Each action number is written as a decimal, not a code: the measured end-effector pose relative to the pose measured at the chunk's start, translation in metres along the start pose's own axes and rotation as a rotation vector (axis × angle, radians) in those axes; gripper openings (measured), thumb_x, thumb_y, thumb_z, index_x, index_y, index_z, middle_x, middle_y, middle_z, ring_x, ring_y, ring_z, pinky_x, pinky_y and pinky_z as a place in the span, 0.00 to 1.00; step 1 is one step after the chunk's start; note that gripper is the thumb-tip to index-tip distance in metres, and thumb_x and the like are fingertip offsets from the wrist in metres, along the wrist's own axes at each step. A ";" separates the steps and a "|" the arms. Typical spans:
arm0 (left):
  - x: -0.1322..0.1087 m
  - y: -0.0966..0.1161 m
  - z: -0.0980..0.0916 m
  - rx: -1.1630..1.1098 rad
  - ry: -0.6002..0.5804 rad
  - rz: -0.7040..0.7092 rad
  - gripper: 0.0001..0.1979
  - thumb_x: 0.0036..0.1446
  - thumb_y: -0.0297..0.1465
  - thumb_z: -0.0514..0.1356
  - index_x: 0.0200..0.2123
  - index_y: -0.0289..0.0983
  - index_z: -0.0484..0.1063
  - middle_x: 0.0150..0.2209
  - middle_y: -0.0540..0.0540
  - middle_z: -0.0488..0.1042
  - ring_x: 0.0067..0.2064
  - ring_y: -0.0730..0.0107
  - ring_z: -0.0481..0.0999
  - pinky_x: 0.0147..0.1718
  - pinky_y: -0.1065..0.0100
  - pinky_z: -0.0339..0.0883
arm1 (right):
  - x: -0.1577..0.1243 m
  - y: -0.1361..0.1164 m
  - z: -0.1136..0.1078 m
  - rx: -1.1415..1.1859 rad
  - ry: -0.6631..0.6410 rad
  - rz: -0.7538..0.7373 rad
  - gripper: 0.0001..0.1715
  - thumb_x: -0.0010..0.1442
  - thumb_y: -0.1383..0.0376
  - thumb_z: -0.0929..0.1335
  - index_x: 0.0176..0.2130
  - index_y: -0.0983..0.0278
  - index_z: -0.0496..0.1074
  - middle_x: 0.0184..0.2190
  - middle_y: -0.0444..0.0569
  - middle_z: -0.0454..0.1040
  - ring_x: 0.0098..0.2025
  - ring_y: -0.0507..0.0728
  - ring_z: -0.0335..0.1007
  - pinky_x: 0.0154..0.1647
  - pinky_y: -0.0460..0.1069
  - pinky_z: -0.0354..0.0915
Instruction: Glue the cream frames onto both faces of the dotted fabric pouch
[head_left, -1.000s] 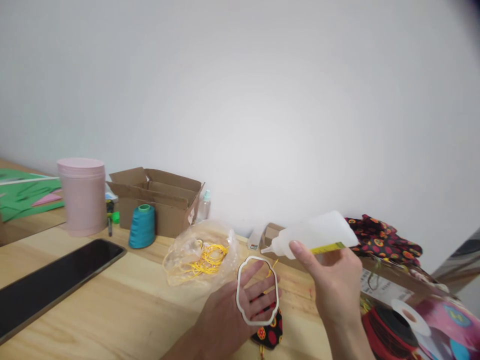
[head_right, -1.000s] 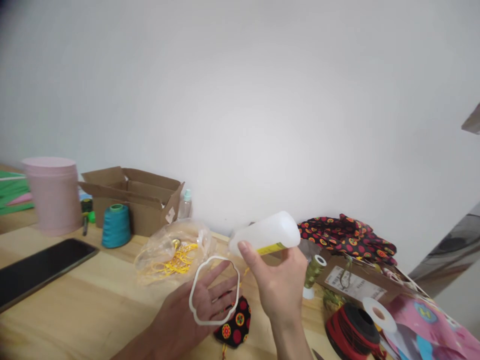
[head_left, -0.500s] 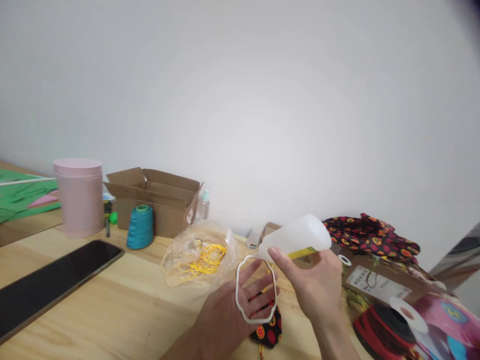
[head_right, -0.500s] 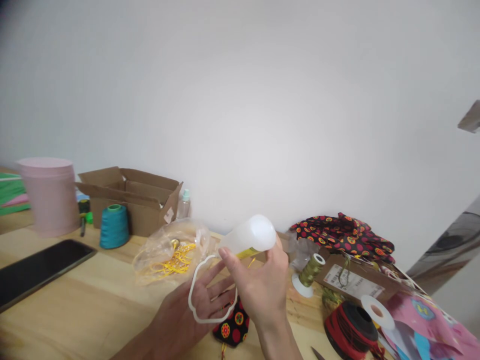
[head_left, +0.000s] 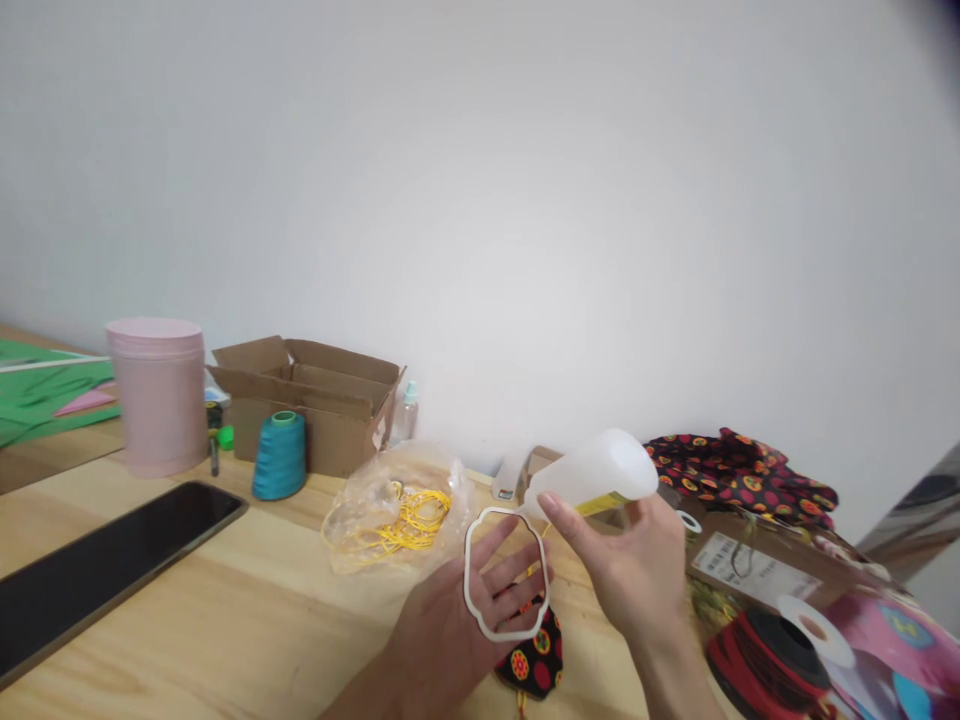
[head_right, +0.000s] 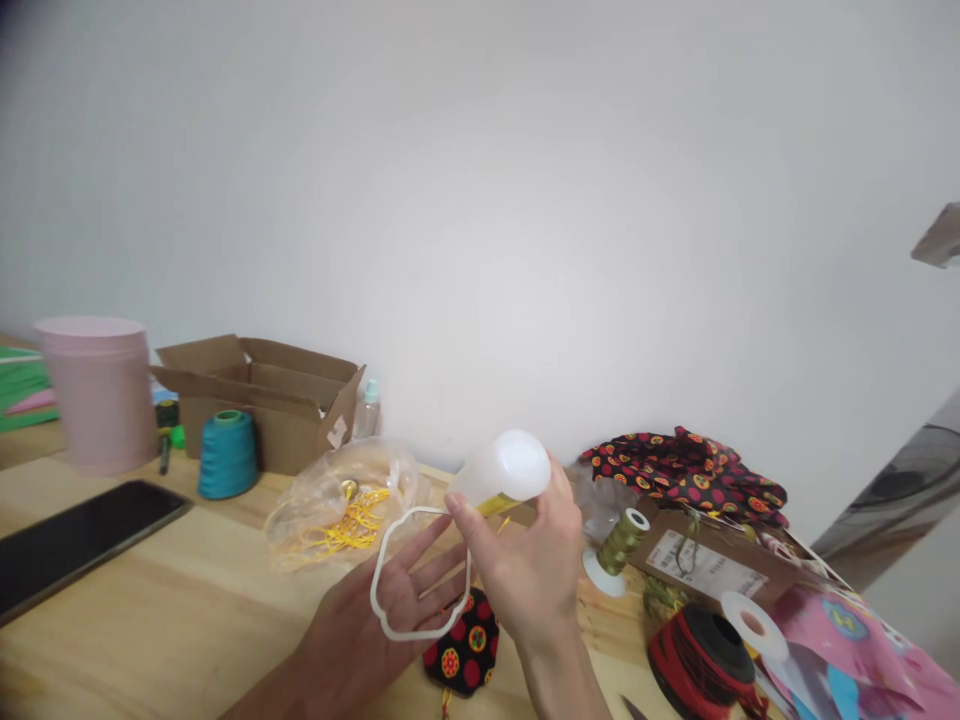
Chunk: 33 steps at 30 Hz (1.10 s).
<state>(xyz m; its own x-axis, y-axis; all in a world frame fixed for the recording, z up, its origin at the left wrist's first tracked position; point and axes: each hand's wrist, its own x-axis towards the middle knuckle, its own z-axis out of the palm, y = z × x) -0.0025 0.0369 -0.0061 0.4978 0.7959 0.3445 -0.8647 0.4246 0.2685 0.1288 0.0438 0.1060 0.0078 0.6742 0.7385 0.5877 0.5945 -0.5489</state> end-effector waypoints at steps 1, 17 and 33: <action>0.000 0.000 0.001 -0.002 0.001 0.005 0.22 0.53 0.36 0.50 0.51 0.37 0.64 0.51 0.38 0.66 0.50 0.56 0.65 0.54 0.56 0.44 | 0.000 0.000 0.000 -0.001 0.000 -0.001 0.20 0.43 0.56 0.71 0.35 0.65 0.71 0.35 0.54 0.75 0.39 0.63 0.71 0.38 0.56 0.66; -0.001 0.004 0.003 -0.011 -0.010 0.040 0.22 0.52 0.37 0.52 0.50 0.37 0.66 0.51 0.37 0.68 0.53 0.54 0.64 0.52 0.58 0.49 | 0.004 0.000 -0.003 -0.017 0.050 -0.025 0.18 0.43 0.56 0.71 0.34 0.65 0.72 0.30 0.51 0.76 0.31 0.60 0.72 0.32 0.53 0.67; 0.000 0.001 0.003 0.012 0.014 0.030 0.26 0.49 0.37 0.55 0.53 0.37 0.62 0.50 0.38 0.67 0.51 0.55 0.65 0.53 0.57 0.46 | -0.001 -0.002 0.004 -0.040 0.047 -0.023 0.22 0.42 0.54 0.71 0.34 0.66 0.71 0.36 0.56 0.75 0.40 0.65 0.70 0.40 0.59 0.65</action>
<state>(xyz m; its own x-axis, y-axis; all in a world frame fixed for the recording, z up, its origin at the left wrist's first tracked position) -0.0030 0.0355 -0.0030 0.4707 0.8143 0.3396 -0.8782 0.3955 0.2690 0.1238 0.0435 0.1044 0.0316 0.6387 0.7688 0.6204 0.5905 -0.5161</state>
